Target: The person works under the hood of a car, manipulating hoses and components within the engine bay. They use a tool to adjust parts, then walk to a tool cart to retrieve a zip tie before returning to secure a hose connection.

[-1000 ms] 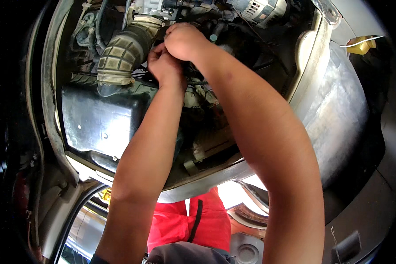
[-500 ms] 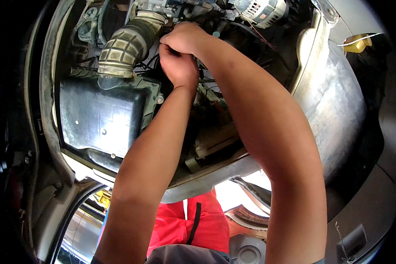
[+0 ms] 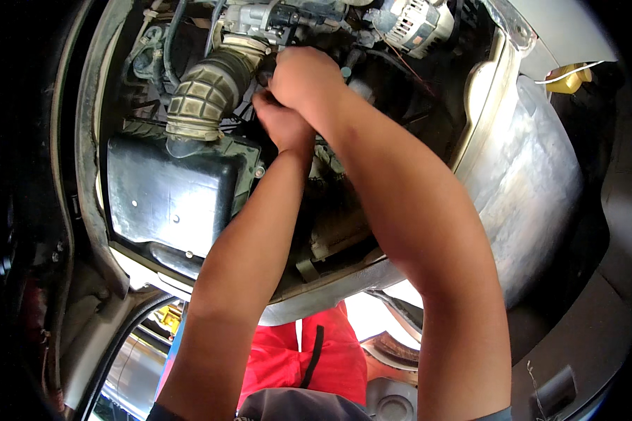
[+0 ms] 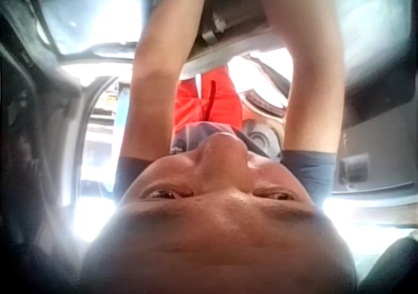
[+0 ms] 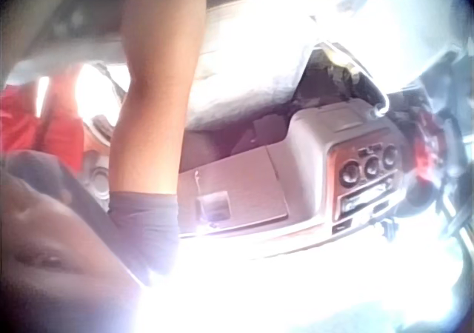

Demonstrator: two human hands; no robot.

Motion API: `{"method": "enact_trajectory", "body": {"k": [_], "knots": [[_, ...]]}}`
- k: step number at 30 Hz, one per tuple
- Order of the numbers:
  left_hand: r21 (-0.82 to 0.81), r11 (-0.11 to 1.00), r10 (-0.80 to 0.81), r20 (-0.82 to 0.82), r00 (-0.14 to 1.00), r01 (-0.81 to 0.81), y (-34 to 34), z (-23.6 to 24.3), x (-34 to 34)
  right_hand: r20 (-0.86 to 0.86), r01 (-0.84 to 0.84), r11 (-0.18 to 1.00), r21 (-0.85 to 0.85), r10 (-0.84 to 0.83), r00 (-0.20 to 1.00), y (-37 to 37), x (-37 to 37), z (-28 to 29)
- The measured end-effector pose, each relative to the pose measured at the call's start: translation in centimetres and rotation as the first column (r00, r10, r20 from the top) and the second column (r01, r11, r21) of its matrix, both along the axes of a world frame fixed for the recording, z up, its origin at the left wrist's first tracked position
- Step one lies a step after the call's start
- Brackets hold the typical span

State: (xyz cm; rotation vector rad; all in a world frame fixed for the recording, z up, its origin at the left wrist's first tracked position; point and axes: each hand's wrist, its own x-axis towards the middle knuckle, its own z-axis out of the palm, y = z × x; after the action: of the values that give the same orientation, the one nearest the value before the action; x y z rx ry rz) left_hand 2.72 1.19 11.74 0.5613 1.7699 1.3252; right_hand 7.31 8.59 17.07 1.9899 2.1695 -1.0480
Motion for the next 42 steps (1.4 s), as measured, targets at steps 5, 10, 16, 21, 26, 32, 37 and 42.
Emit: {"method": "enact_trajectory", "body": {"k": [5, 10, 16, 21, 26, 32, 37, 42], "knots": [[0.081, 0.996, -0.038, 0.006, 0.999, 0.038, -0.2, -2.2, -0.1, 0.144, -0.112, 0.988, 0.108, 0.096, 0.985, 0.2, -0.1, 1.7], [-0.017, 1.0, -0.004, -0.087, 0.996, 0.003, 0.0, -1.4, -0.1, 0.015, -0.027, 0.994, 0.107, 0.025, 1.0, 0.9, 0.1, 1.7], [0.011, 0.997, -0.075, 0.033, 0.997, 0.075, 0.5, -1.0, -1.0, -0.033, -0.08, 0.995, 0.062, 0.082, 0.996, 1.9, 1.3, 2.2], [0.035, 0.999, 0.001, 0.249, 0.968, -0.01, 1.2, -1.7, -1.9, 0.075, -0.17, 0.984, -0.044, 0.173, 0.982, 2.6, 1.5, 4.8], [-0.119, 0.987, 0.156, 0.545, 0.824, -0.109, 2.1, 0.7, -1.9, 0.161, -0.202, 0.979, 0.015, 0.197, 0.967, 1.9, 2.6, 2.4], [-0.114, 0.964, 0.265, 0.465, 0.844, -0.24, 2.8, 1.2, -2.1, 0.062, -0.323, 0.933, -0.157, 0.335, 0.94, 2.2, 2.4, 2.8], [-0.126, 0.971, 0.239, 0.555, 0.797, -0.203, 2.4, 1.0, -2.3, 0.019, -0.35, 0.922, -0.166, 0.358, 0.933, 2.3, 2.6, 1.4], [-0.143, 0.962, 0.272, 0.603, 0.75, -0.235, 2.5, 1.6, -2.3, -0.022, -0.273, 0.945, -0.179, 0.274, 0.962, 2.1, 2.1, 2.6]]}}
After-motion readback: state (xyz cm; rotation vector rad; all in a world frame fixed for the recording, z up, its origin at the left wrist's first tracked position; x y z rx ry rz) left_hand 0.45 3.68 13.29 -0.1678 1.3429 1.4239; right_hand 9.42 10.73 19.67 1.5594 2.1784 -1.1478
